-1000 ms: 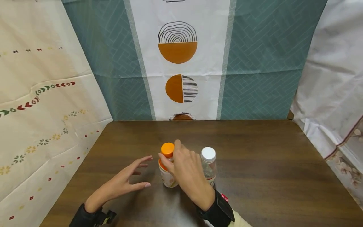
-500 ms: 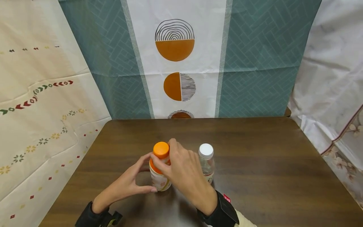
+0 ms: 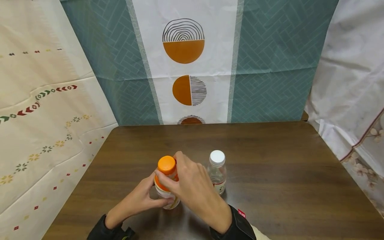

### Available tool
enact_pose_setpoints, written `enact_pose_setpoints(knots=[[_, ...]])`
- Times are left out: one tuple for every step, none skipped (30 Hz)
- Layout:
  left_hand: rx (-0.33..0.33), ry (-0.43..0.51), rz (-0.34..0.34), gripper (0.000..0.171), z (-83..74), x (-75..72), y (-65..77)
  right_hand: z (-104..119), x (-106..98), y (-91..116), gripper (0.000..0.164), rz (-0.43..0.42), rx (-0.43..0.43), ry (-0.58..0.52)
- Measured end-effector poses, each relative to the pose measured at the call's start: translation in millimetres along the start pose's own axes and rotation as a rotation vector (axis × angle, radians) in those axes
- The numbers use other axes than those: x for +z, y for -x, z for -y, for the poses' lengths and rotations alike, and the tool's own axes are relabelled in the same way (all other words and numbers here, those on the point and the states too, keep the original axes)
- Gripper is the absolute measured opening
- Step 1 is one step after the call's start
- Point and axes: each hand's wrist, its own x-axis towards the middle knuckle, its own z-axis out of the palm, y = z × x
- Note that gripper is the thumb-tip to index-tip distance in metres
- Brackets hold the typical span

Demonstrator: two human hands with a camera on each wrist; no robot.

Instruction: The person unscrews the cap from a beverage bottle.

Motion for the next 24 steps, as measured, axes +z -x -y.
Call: enact_pose_setpoints(knots=[[-0.003, -0.012, -0.005, 0.069, -0.2, 0.3, 0.2, -1, -2, 0, 0.038, 0.006, -0.012, 0.027], [-0.003, -0.037, -0.013, 0.068, -0.7, 0.7, 0.6, -2, -4, 0, 0.041, 0.012, -0.021, 0.061], [-0.004, -0.067, -0.024, 0.067, -1.5, 1.0, 1.2, -3, -6, 0, 0.043, 0.024, -0.017, 0.097], [-0.003, -0.106, -0.036, 0.067, -2.2, 1.6, 1.7, -3, -9, 0, 0.045, 0.042, -0.012, 0.130], [-0.002, -0.151, -0.047, 0.067, -3.1, 2.0, 2.4, -3, -12, -1, 0.047, 0.056, -0.008, 0.171], [-0.007, -0.193, -0.055, 0.067, -4.7, 2.3, 3.0, -3, -15, -1, 0.048, 0.066, -0.005, 0.215], [-0.017, -0.232, -0.061, 0.068, -6.3, 2.4, 3.8, -3, -17, -1, 0.048, 0.070, 0.000, 0.245], [-0.022, -0.273, -0.069, 0.069, -7.7, 2.6, 4.4, -2, -18, -2, 0.048, 0.072, 0.010, 0.262], [-0.027, -0.304, -0.075, 0.069, -9.1, 2.7, 4.8, -1, -18, -2, 0.048, 0.071, 0.019, 0.274], [-0.029, -0.333, -0.078, 0.070, -10.0, 2.8, 5.2, -1, -17, -2, 0.047, 0.064, 0.018, 0.280], [-0.033, -0.357, -0.080, 0.071, -11.2, 2.9, 5.3, 0, -16, -2, 0.047, 0.051, 0.023, 0.290], [-0.036, -0.379, -0.082, 0.072, -12.3, 3.0, 5.2, 0, -15, -1, 0.046, 0.038, 0.035, 0.293], [-0.034, -0.398, -0.086, 0.073, -13.0, 3.4, 5.1, 1, -14, -1, 0.046, 0.028, 0.054, 0.291], [-0.027, -0.424, -0.094, 0.073, -13.6, 3.9, 4.8, 1, -13, 0, 0.047, 0.019, 0.074, 0.295], [-0.019, -0.448, -0.103, 0.074, -14.4, 4.5, 4.6, 2, -13, 1, 0.047, 0.011, 0.094, 0.302], [-0.014, -0.471, -0.110, 0.075, -15.2, 5.2, 4.5, 3, -12, 1, 0.048, 0.005, 0.115, 0.311], [-0.010, -0.488, -0.118, 0.075, -16.1, 5.9, 4.4, 3, -12, 2, 0.050, -0.003, 0.130, 0.323], [-0.009, -0.502, -0.128, 0.076, -17.2, 6.6, 4.8, 4, -12, 3, 0.051, -0.012, 0.139, 0.333], [-0.004, -0.516, -0.138, 0.077, -18.1, 7.4, 5.4, 5, -12, 3, 0.051, -0.019, 0.140, 0.338], [-0.002, -0.529, -0.148, 0.077, -19.1, 8.1, 6.2, 5, -11, 4, 0.051, -0.025, 0.135, 0.339], [0.001, -0.535, -0.156, 0.078, -20.1, 8.8, 7.3, 6, -11, 5, 0.050, -0.031, 0.124, 0.335], [0.004, -0.541, -0.164, 0.078, -21.1, 9.6, 8.6, 6, -11, 5, 0.049, -0.041, 0.106, 0.330], [0.007, -0.540, -0.168, 0.078, -22.1, 10.2, 10.1, 6, -11, 6, 0.048, -0.055, 0.078, 0.326], [0.013, -0.540, -0.172, 0.079, -23.2, 10.7, 11.6, 6, -11, 7, 0.047, -0.067, 0.053, 0.318]])
